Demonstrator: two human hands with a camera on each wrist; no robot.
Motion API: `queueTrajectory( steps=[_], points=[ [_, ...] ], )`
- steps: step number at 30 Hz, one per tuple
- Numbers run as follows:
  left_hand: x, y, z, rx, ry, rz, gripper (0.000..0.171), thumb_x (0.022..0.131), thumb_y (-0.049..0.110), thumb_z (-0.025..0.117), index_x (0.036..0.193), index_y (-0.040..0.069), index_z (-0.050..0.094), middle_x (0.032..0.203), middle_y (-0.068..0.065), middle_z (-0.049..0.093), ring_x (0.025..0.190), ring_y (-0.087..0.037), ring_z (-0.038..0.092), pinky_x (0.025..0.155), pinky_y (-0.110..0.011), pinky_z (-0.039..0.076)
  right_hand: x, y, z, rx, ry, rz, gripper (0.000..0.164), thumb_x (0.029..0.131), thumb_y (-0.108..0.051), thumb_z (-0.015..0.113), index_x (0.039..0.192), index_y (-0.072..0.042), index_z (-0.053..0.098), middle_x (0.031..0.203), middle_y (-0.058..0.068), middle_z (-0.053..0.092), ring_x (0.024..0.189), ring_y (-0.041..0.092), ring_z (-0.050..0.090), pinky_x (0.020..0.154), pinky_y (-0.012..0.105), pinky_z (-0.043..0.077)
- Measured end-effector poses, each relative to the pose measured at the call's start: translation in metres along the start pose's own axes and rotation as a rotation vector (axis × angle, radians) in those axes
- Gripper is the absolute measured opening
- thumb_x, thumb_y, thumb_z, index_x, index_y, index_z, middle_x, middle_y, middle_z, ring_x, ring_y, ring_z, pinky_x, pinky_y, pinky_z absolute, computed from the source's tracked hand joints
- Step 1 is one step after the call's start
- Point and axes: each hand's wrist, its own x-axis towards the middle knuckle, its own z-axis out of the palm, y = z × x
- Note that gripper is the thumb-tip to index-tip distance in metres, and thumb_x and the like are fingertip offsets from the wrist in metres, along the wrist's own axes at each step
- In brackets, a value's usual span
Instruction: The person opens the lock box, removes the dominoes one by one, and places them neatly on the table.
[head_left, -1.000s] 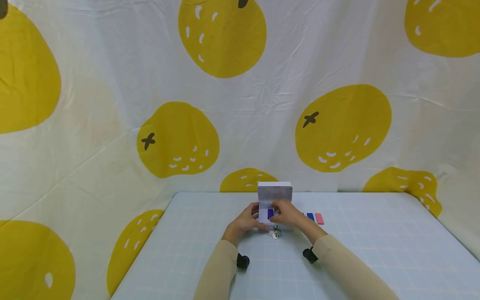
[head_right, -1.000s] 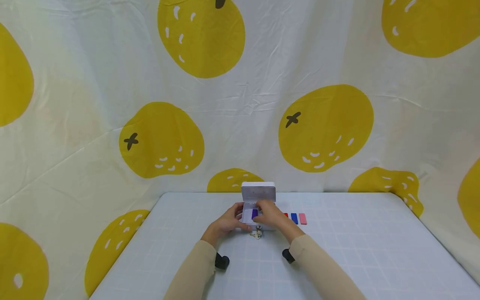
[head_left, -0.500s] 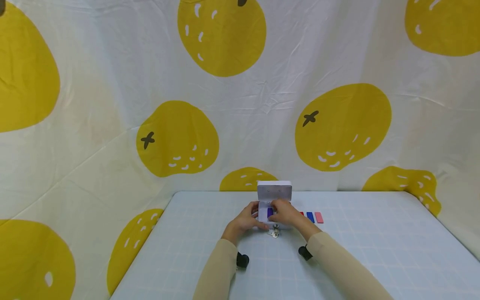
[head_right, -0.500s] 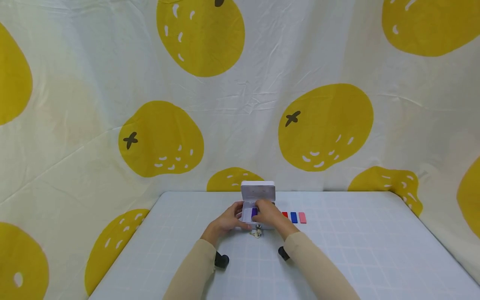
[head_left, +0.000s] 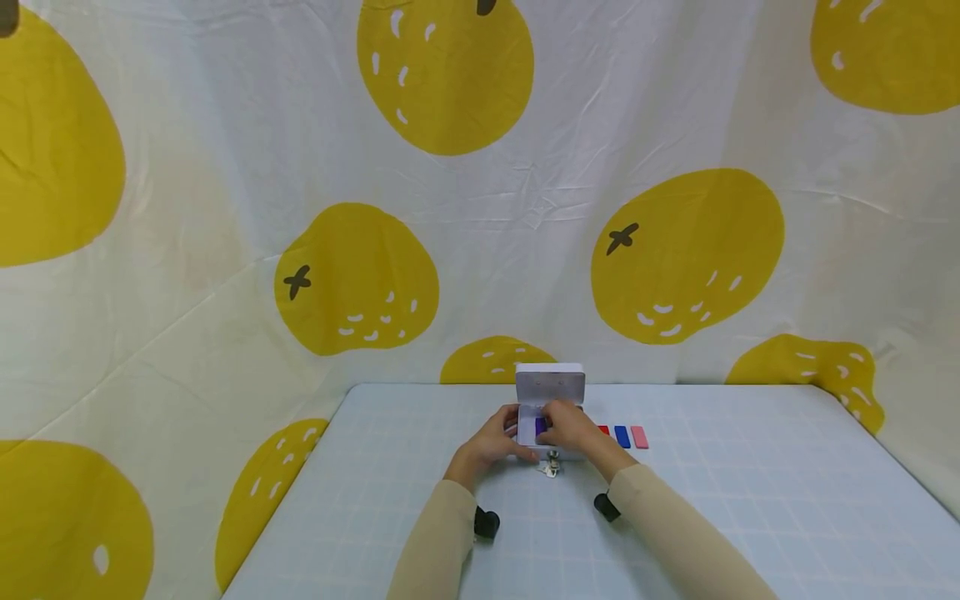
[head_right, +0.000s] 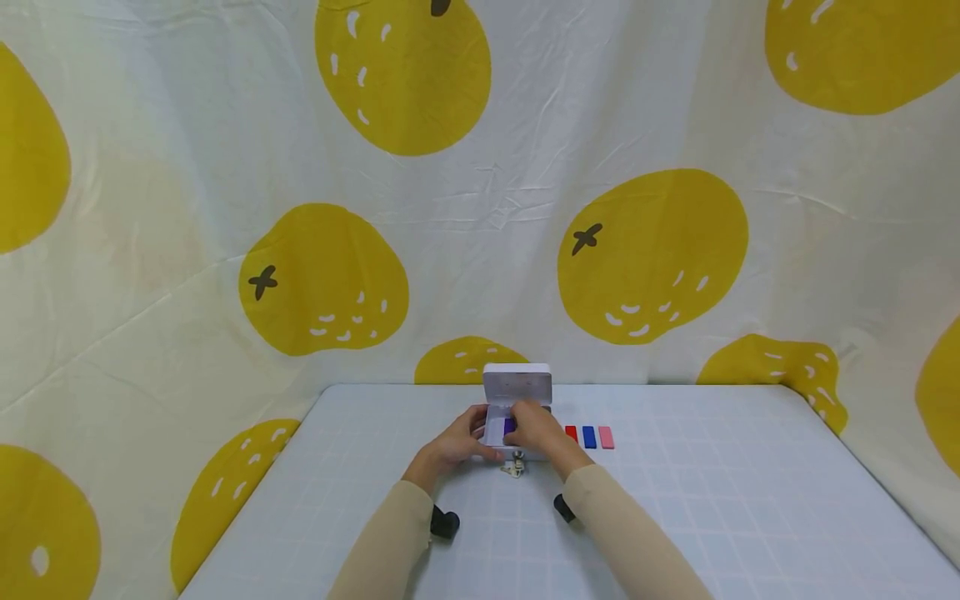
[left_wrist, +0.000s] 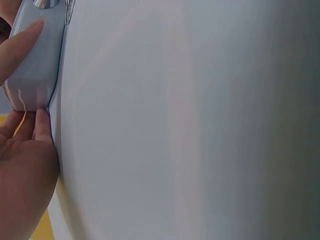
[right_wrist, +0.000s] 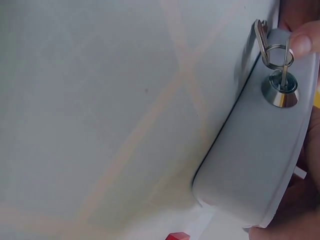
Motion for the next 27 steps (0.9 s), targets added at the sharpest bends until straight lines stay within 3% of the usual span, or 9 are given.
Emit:
queueTrajectory(
  steps=[12,21,27],
  points=[
    [0.0010,-0.0009,0.0020,0.006,0.007,0.004,0.095,0.070,-0.005,0.091,0.150,0.012,0.043,0.160,-0.013,0.039,0.149,-0.039,0.034,0.122,-0.054,0.029,-0.0008,-0.0001,0.0024,0.027,0.041,-0.002,0.035,0.083,-0.016,0.087,0.112,-0.004,0.073,0.095,0.006,0.072,0.081,0.021,0.061,0.089,0.043,0.060],
    [0.0024,-0.0027,0.0018,-0.004,0.003,0.011,0.094,0.070,-0.005,0.090,0.150,0.012,0.044,0.160,-0.013,0.039,0.149,-0.038,0.035,0.121,-0.052,0.031,-0.0001,-0.0040,0.0060,-0.028,0.076,0.007,0.032,0.081,-0.024,0.089,0.103,-0.005,0.075,0.082,0.000,0.068,0.073,0.018,0.057,0.078,0.037,0.059],
    [0.0033,-0.0044,0.0014,-0.007,-0.002,0.017,0.093,0.070,-0.005,0.090,0.149,0.011,0.043,0.160,-0.014,0.039,0.149,-0.038,0.034,0.121,-0.052,0.031,0.0003,-0.0057,0.0083,-0.022,0.081,0.022,0.033,0.081,-0.022,0.089,0.105,-0.006,0.074,0.082,0.000,0.067,0.074,0.019,0.058,0.081,0.039,0.060]
  ],
)
